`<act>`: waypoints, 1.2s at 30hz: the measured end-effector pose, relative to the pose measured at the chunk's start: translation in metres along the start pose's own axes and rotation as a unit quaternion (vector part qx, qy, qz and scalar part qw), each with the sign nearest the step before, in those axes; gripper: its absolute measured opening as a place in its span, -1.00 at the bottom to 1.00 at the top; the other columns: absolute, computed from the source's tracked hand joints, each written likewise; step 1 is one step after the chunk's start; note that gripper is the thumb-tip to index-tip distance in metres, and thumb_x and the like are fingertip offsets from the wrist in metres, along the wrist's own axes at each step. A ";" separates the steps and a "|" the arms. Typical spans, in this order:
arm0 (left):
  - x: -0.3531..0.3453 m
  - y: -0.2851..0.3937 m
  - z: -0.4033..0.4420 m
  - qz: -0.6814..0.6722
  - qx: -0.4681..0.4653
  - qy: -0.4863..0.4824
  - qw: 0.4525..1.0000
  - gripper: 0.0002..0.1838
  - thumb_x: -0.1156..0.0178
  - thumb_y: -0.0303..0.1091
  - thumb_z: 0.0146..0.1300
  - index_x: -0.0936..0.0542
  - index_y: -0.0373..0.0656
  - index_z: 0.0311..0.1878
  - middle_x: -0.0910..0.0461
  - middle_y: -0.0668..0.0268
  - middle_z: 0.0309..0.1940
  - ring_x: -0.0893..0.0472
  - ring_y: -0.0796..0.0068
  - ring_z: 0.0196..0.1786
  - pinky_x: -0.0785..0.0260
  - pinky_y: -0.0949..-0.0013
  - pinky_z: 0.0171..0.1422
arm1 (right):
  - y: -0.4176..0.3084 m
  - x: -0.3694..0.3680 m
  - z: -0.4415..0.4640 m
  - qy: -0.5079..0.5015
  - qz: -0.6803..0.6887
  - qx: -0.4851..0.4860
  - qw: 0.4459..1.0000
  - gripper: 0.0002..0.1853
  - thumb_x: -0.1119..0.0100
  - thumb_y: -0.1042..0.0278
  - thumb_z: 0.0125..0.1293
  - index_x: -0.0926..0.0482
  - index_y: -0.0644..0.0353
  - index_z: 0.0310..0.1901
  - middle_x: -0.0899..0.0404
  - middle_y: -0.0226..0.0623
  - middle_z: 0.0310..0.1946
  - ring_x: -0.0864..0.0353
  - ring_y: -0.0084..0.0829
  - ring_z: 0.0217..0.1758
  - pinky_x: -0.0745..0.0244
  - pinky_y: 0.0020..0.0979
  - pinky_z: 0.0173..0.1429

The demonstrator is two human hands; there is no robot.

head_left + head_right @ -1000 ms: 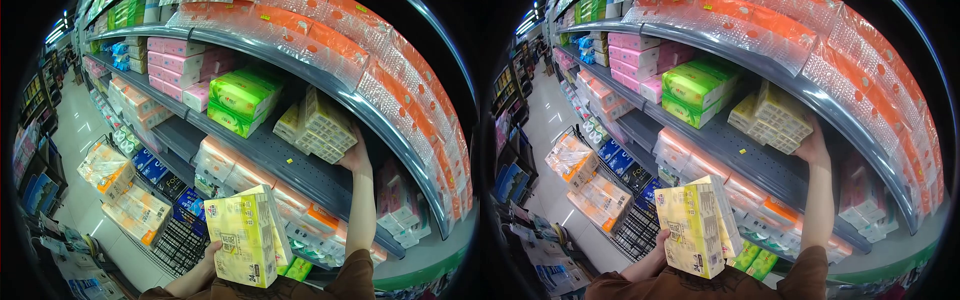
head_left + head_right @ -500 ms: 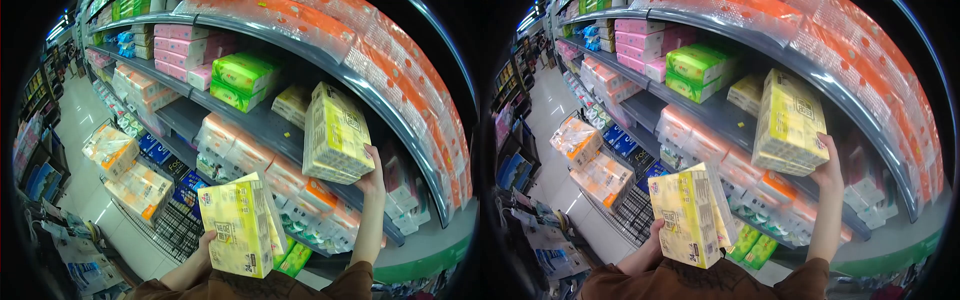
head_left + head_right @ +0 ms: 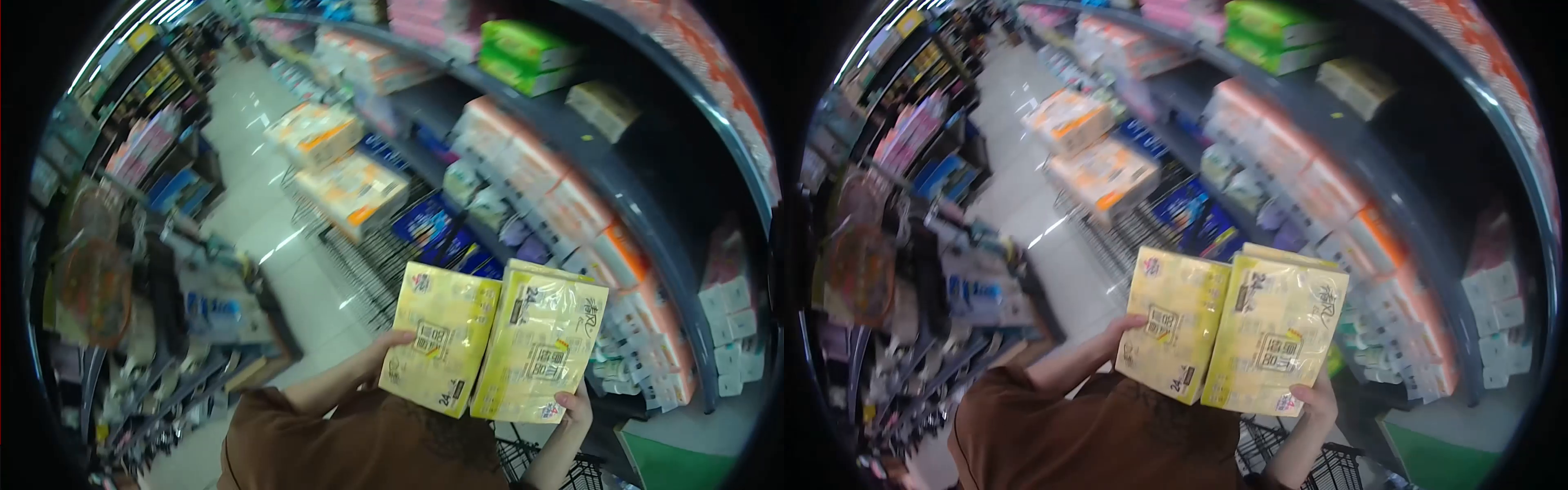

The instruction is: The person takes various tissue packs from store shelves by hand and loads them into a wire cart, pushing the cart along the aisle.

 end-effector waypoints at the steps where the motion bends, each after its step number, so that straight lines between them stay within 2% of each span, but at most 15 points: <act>1: 0.014 -0.007 -0.013 -0.006 0.004 -0.002 1.000 -0.30 -0.18 -0.11 0.29 -0.32 -0.33 0.40 -0.51 -0.05 0.26 -0.58 0.06 0.23 -0.45 0.08 0.33 | 0.020 -0.004 -0.007 0.030 0.016 -0.018 0.999 0.13 -0.50 0.40 -0.14 -0.02 0.39 0.48 -0.34 0.04 0.34 -0.44 -0.13 0.34 -0.43 -0.19 0.34; 5: 0.048 -0.017 -0.049 -0.009 -0.019 0.027 0.999 -0.28 -0.18 -0.10 0.26 -0.32 -0.36 0.39 -0.52 -0.08 0.24 -0.60 0.06 0.20 -0.45 0.08 0.32 | 0.077 -0.011 -0.009 0.071 0.021 -0.005 0.997 0.08 -0.45 0.28 -0.10 -0.07 0.36 0.47 -0.39 0.05 0.27 -0.50 -0.11 0.28 -0.51 -0.16 0.27; 9: 0.110 -0.025 -0.092 -0.045 -0.076 0.080 0.993 -0.22 -0.18 -0.03 0.22 -0.33 -0.39 0.38 -0.53 -0.11 0.22 -0.61 0.00 0.17 -0.46 0.05 0.29 | 0.115 -0.048 0.015 0.103 0.048 0.016 0.993 -0.17 -0.29 0.18 0.03 -0.28 0.36 0.36 -0.54 0.02 0.15 -0.61 -0.08 0.17 -0.61 -0.13 0.19; 14: 0.205 -0.033 -0.152 -0.173 -0.192 0.068 0.963 -0.28 -0.15 -0.04 0.25 -0.35 -0.35 0.37 -0.56 -0.09 0.17 -0.63 0.00 0.14 -0.53 0.05 0.22 | 0.116 -0.161 0.102 0.105 0.157 0.020 0.982 -0.38 -0.14 0.06 0.28 -0.39 0.20 0.32 -0.58 -0.24 0.19 -0.62 -0.23 0.17 -0.55 -0.17 0.24; 16: 0.224 -0.022 -0.194 -0.213 -0.218 0.098 0.947 -0.25 -0.15 -0.02 0.23 -0.34 -0.35 0.37 -0.55 -0.09 0.18 -0.62 -0.02 0.14 -0.52 0.05 0.23 | 0.118 -0.197 0.147 0.090 0.159 0.020 0.983 -0.36 -0.12 -0.06 0.32 -0.40 0.19 0.32 -0.53 -0.21 0.25 -0.55 -0.21 0.27 -0.44 -0.13 0.36; 17: 0.240 -0.016 -0.211 -0.164 -0.228 0.123 0.952 -0.14 -0.19 0.11 0.13 -0.33 -0.28 0.41 -0.53 -0.05 0.22 -0.60 0.00 0.18 -0.50 0.03 0.26 | 0.117 -0.221 0.167 0.078 0.144 0.010 0.986 -0.32 -0.13 -0.05 0.33 -0.36 0.21 0.37 -0.51 -0.21 0.27 -0.49 -0.25 0.33 -0.35 -0.16 0.42; 20: 0.276 0.005 -0.255 -0.231 -0.254 0.093 0.935 -0.21 -0.16 0.01 0.19 -0.33 -0.35 0.38 -0.52 -0.12 0.20 -0.60 -0.05 0.16 -0.51 0.03 0.25 | 0.153 -0.219 0.233 0.287 -0.220 0.154 0.919 -0.32 -0.10 0.06 0.38 -0.28 0.22 0.44 -0.48 -0.16 0.30 -0.49 -0.29 0.31 -0.33 -0.22 0.40; 23: 0.326 0.013 -0.275 -0.232 -0.291 0.140 0.917 -0.25 -0.12 -0.02 0.23 -0.32 -0.35 0.38 -0.51 -0.10 0.21 -0.59 -0.07 0.17 -0.50 0.02 0.26 | 0.173 -0.253 0.259 0.159 -0.409 0.033 0.898 -0.30 0.00 0.23 0.40 -0.09 0.13 0.55 -0.38 -0.07 0.34 -0.40 -0.30 0.34 -0.28 -0.40 0.33; 25: 0.351 0.028 -0.283 -0.214 -0.325 0.183 0.903 -0.28 -0.08 -0.05 0.28 -0.31 -0.34 0.39 -0.51 -0.08 0.22 -0.58 -0.05 0.19 -0.48 0.03 0.29 | 0.197 -0.243 0.277 0.204 -0.421 0.100 0.878 -0.45 0.07 0.37 0.42 -0.27 0.22 0.44 -0.45 -0.02 0.24 -0.45 -0.25 0.29 -0.26 -0.29 0.40; 26: 0.357 0.037 -0.287 -0.224 -0.329 0.177 0.900 -0.29 -0.08 -0.05 0.29 -0.31 -0.34 0.39 -0.51 -0.07 0.23 -0.57 -0.04 0.20 -0.47 0.04 0.30 | 0.198 -0.243 0.278 0.238 -0.434 0.140 0.858 -0.48 0.08 0.39 0.41 -0.33 0.24 0.40 -0.49 -0.05 0.19 -0.48 -0.27 0.25 -0.29 -0.31 0.37; 27: 0.363 0.045 -0.289 -0.235 -0.330 0.169 0.898 -0.29 -0.07 -0.04 0.30 -0.30 -0.33 0.40 -0.51 -0.06 0.23 -0.57 -0.03 0.21 -0.46 0.04 0.30 | 0.194 -0.243 0.272 0.296 -0.556 0.214 0.747 -0.52 0.08 0.41 0.42 -0.37 0.25 0.35 -0.51 -0.08 0.15 -0.50 -0.30 0.22 -0.32 -0.31 0.34; 29: 0.362 0.071 -0.290 -0.246 -0.331 0.186 0.892 -0.30 -0.04 -0.02 0.33 -0.30 -0.30 0.41 -0.50 -0.02 0.25 -0.55 0.01 0.24 -0.43 0.06 0.34 | 0.183 -0.266 0.263 0.380 -0.735 0.339 0.448 -0.60 0.09 0.44 0.43 -0.44 0.29 0.26 -0.54 -0.14 0.08 -0.54 -0.36 0.15 -0.39 -0.33 0.28; 32: 0.395 0.102 -0.261 -0.268 -0.327 0.167 0.891 -0.31 -0.03 0.01 0.35 -0.31 -0.28 0.41 -0.49 0.01 0.28 -0.55 0.04 0.25 -0.42 0.05 0.35 | 0.173 -0.362 0.244 0.274 -0.457 0.358 0.766 -0.70 -0.01 0.47 0.42 -0.51 0.29 0.13 -0.54 -0.09 0.12 -0.53 -0.30 0.16 -0.38 -0.29 0.26; 35: 0.422 0.146 -0.218 -0.254 -0.310 0.180 0.899 -0.33 0.02 0.03 0.40 -0.31 -0.24 0.42 -0.47 0.03 0.30 -0.53 0.05 0.29 -0.39 0.06 0.38 | 0.224 -0.440 0.254 0.032 -0.321 0.253 0.912 -0.83 -0.03 0.53 0.41 -0.53 0.30 -0.02 -0.56 -0.29 -0.17 -0.56 -0.45 -0.10 -0.44 -0.43 0.09; 36: 0.430 0.166 -0.203 -0.247 -0.312 0.184 0.899 -0.34 0.03 0.03 0.41 -0.31 -0.23 0.42 -0.47 0.03 0.31 -0.52 0.05 0.29 -0.39 0.06 0.38 | 0.246 -0.450 0.261 -0.048 -0.399 0.209 0.891 -0.86 -0.07 0.54 0.39 -0.56 0.27 -0.07 -0.58 -0.28 -0.19 -0.58 -0.47 -0.16 -0.47 -0.44 0.01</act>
Point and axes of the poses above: each hand's wrist, its own z-axis towards the middle knuckle, its own x-axis out of the back of the hand, y = z × x, the point moved 3 cm from there along z, towards the middle knuckle
